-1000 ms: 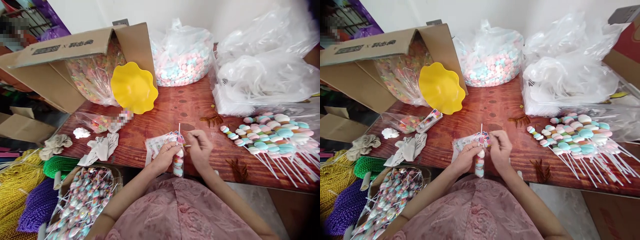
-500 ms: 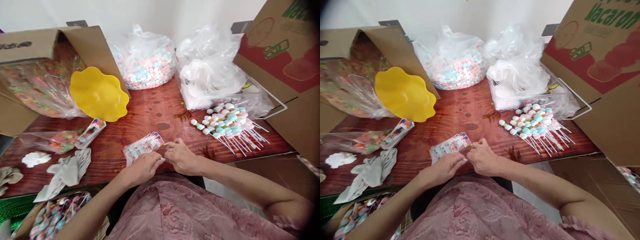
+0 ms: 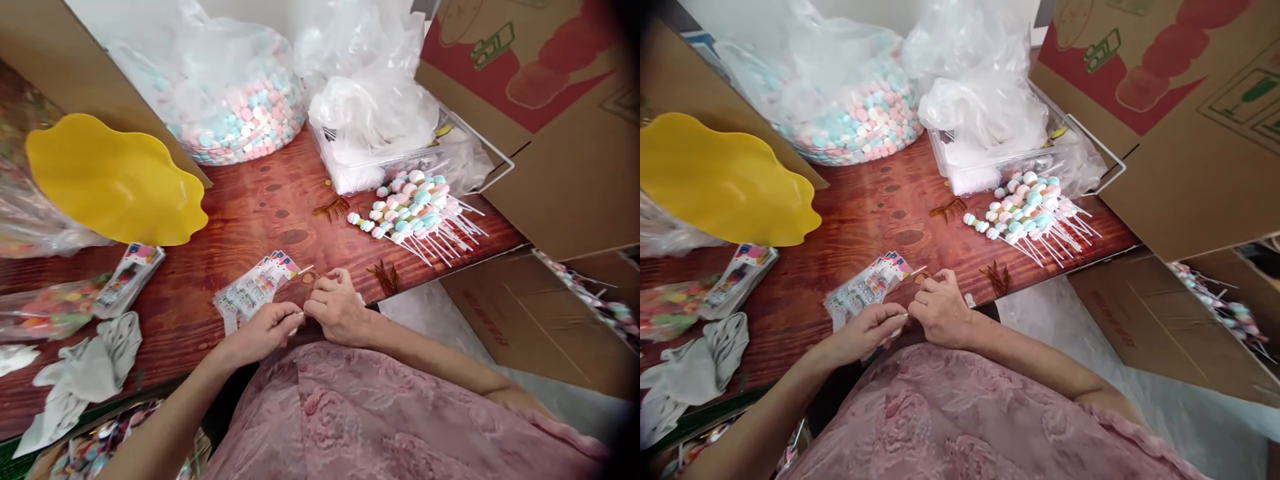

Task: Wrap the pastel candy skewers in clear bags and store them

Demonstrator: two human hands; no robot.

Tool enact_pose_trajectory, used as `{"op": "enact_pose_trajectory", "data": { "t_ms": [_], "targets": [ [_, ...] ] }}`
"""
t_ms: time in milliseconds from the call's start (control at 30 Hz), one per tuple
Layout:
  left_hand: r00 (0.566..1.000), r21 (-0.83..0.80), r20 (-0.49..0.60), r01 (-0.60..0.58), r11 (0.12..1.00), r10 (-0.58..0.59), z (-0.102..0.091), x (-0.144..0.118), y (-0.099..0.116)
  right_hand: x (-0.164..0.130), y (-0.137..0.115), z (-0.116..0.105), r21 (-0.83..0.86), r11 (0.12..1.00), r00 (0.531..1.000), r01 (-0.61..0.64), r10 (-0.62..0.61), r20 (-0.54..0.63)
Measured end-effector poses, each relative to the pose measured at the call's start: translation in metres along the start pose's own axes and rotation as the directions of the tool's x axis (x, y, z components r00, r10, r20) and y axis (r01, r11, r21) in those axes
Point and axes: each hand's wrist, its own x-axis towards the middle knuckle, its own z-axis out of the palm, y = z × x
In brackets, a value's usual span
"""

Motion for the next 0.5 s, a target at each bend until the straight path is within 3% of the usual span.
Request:
{"op": "enact_pose_trajectory", "data": {
  "t_ms": [67, 133, 233, 267, 333, 500],
  "targets": [
    [0.982, 0.328, -0.138, -0.076, 0.942, 0.128, 0.006, 0.0, 0.003, -0.01, -0.003, -0.001, 0.058, 0.99, 0.991, -0.132, 0.134, -0.03],
    [0.959, 0.477, -0.183, -0.104, 0.873, 0.215, 0.009, 0.0, 0.004, -0.026, 0.0, -0.01, 0.091, 0.962, 0.949, -0.258, 0.27, -0.164],
    [0.945, 0.403, -0.244, -0.103, 0.909, 0.216, 0.011, -0.004, 0.0, -0.061, 0.019, -0.029, 0.038, 0.887, 0.798, -0.461, 0.432, -0.42],
    [0.94, 0.348, -0.274, -0.099, 0.932, 0.202, 0.011, -0.006, -0.003, -0.074, 0.027, -0.035, 0.009, 0.856, 0.763, -0.517, 0.466, -0.448],
    [0.935, 0.252, -0.311, -0.095, 0.963, 0.173, 0.012, -0.008, -0.006, -0.097, 0.043, -0.044, -0.002, 0.81, 0.737, -0.587, 0.533, -0.417],
    [0.936, 0.185, -0.302, -0.128, 0.974, 0.181, 0.018, -0.006, -0.007, -0.119, 0.061, -0.048, -0.137, 0.766, 0.775, -0.628, 0.599, -0.202]
  ]
}}
